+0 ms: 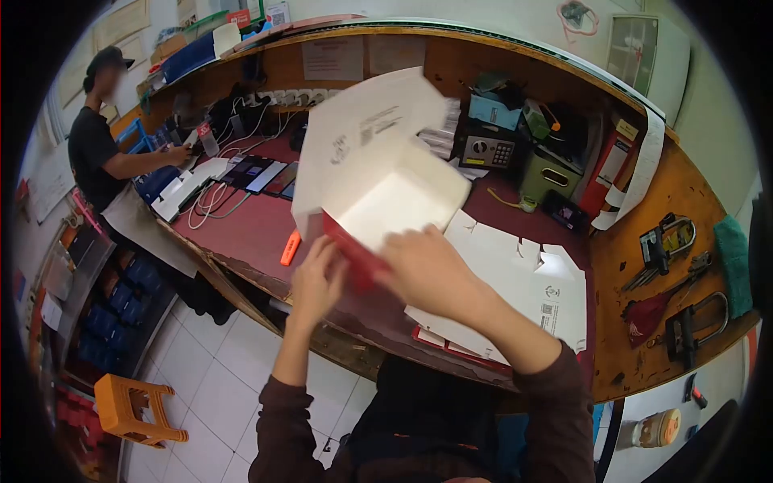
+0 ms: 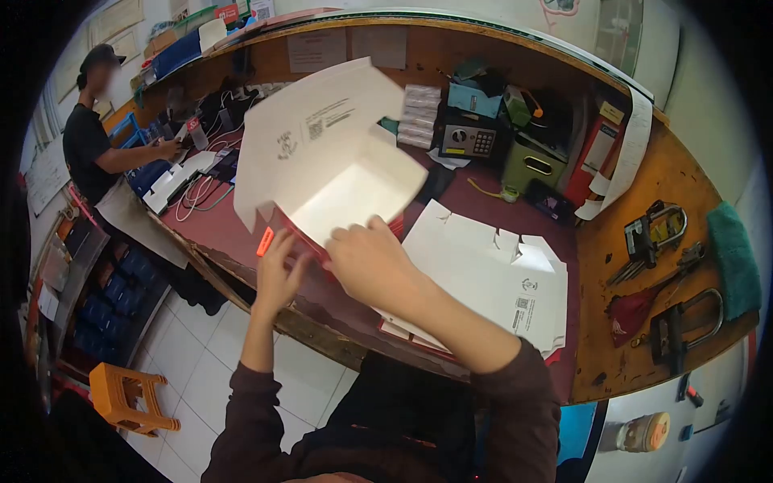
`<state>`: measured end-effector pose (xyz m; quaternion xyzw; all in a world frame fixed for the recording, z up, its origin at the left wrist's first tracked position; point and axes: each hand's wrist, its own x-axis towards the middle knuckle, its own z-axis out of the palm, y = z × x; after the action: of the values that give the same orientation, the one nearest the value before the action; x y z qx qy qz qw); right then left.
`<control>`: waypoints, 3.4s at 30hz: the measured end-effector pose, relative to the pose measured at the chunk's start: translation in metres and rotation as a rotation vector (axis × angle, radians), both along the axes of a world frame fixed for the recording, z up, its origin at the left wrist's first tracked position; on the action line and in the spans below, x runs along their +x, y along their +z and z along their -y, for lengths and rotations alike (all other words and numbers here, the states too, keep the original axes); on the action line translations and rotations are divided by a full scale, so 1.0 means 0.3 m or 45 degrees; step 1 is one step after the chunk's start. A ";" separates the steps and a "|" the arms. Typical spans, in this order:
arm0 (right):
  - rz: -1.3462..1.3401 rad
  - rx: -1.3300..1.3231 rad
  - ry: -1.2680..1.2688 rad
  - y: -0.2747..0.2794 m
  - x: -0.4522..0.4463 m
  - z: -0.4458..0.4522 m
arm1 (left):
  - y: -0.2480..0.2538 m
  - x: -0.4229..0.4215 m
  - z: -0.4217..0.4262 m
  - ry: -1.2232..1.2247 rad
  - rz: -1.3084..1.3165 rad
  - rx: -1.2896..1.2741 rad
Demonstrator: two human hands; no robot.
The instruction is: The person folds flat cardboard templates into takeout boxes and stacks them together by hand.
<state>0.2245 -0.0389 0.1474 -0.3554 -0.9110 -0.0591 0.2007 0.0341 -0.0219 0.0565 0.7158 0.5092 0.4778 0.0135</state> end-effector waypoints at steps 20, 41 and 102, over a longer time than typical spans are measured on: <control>0.102 -0.332 -0.184 -0.043 -0.122 -0.202 | -0.038 -0.068 -0.133 -0.548 -0.231 0.104; -0.023 -0.393 -0.067 -0.076 -0.238 -0.330 | -0.029 -0.039 -0.076 -0.376 -0.247 0.211; -0.179 -1.111 0.063 -0.032 0.492 0.363 | -0.131 0.550 0.070 -1.224 -0.897 -0.529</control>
<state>0.3720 -0.1478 0.1379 -0.3882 -0.8429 0.3603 0.0947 0.1989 -0.0428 0.0171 0.9614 0.1866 0.0452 0.1970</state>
